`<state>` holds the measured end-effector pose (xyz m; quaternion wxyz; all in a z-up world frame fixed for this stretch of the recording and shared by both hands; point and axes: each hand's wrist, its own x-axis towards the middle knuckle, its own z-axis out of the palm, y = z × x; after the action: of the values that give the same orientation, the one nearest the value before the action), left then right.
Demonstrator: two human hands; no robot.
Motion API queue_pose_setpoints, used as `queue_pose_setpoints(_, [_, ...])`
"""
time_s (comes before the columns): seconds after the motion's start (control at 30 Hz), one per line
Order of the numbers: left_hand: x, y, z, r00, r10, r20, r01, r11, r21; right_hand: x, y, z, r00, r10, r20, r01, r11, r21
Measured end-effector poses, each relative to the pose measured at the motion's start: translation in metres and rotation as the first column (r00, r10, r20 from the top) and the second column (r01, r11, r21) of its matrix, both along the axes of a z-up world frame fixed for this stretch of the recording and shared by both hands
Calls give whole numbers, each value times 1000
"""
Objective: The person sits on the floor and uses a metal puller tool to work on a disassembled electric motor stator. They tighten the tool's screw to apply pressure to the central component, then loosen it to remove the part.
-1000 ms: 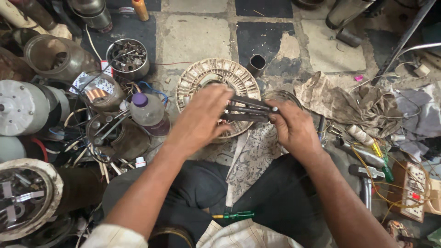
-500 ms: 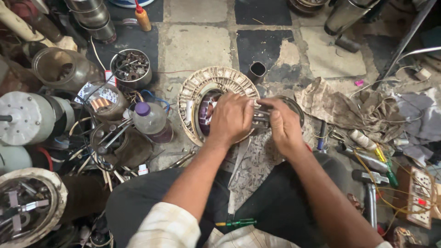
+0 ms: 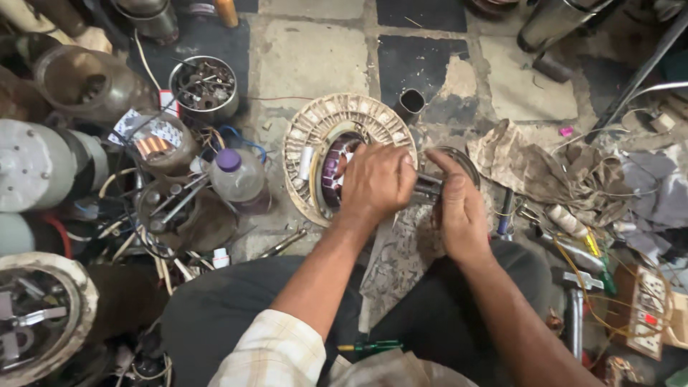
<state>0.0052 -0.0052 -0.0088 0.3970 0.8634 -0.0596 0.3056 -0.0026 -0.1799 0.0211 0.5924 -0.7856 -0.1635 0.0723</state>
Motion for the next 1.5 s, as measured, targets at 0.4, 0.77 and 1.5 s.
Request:
queue_pose_setpoints(0.4, [-5,0,-3,1000,14,-19,-14,1000,-12,-5,18,7,989,-143,-38,144,989,29])
queue_pose_setpoints(0.77, [-3,0,-11,998,1,-68,2,999,46,-13,30,22,935,-230,-272,261,962,83])
queue_pose_setpoints(1.5, [-92,92,20,930,367,3,-367,930,3,15,13,5,968,-59,-243,105,978,182])
